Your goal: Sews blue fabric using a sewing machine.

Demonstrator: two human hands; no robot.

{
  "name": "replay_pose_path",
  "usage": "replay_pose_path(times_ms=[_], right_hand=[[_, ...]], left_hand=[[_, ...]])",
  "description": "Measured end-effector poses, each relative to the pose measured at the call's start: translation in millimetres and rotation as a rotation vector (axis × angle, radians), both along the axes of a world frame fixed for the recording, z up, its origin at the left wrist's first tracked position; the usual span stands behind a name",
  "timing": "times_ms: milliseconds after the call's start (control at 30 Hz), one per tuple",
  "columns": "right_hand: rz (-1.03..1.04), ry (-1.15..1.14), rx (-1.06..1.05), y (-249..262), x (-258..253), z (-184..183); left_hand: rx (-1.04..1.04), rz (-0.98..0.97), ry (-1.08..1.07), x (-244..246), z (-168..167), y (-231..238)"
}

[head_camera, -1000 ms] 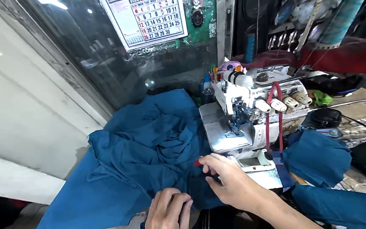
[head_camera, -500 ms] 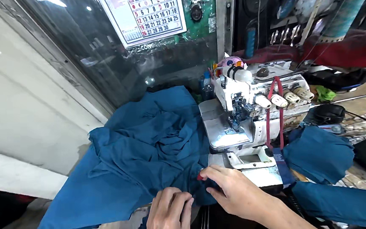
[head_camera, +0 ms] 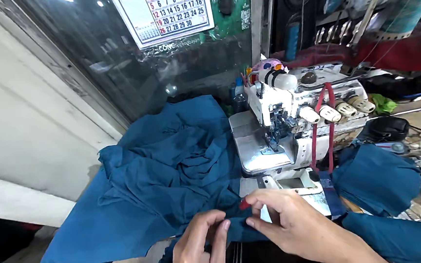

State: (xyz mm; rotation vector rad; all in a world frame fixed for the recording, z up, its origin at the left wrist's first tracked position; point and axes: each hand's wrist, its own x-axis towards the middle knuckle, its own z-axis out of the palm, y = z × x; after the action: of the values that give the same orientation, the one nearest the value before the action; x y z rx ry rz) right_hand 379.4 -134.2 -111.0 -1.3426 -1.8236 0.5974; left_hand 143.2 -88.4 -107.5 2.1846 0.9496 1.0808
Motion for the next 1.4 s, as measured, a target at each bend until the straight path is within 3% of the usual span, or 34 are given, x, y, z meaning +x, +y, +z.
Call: replay_pose_path(times_ms=[133,300,433,600,800,1100,1400], right_hand=[[-0.097,-0.115,-0.04,18,-1,-7],[-0.187,-0.187,0.036,18,-7,-15],[-0.021,-0.123,0.066,22,-9,-4],[0.228,0.075,-0.024,39,-6,1],[0.15,0.287,-0.038,-6,6,15],[0.032,0.472,-0.081,-57,15,20],[-0.04,0.569,-0.028,-78,19,4]], left_hand=[[0.126,0.219,0.249,15,-18,20],[0.18,0.256,0.338,18,-9,12],[0.272,0.166,0.283,10,-14,19],[0.175,-0.009,0.127,4,-2,17],[0.008,-0.224,-0.227,17,8,13],[0.014,-0.359,-0.145,35,26,5],[-0.025,-0.352,-0.21,62,26,-17]])
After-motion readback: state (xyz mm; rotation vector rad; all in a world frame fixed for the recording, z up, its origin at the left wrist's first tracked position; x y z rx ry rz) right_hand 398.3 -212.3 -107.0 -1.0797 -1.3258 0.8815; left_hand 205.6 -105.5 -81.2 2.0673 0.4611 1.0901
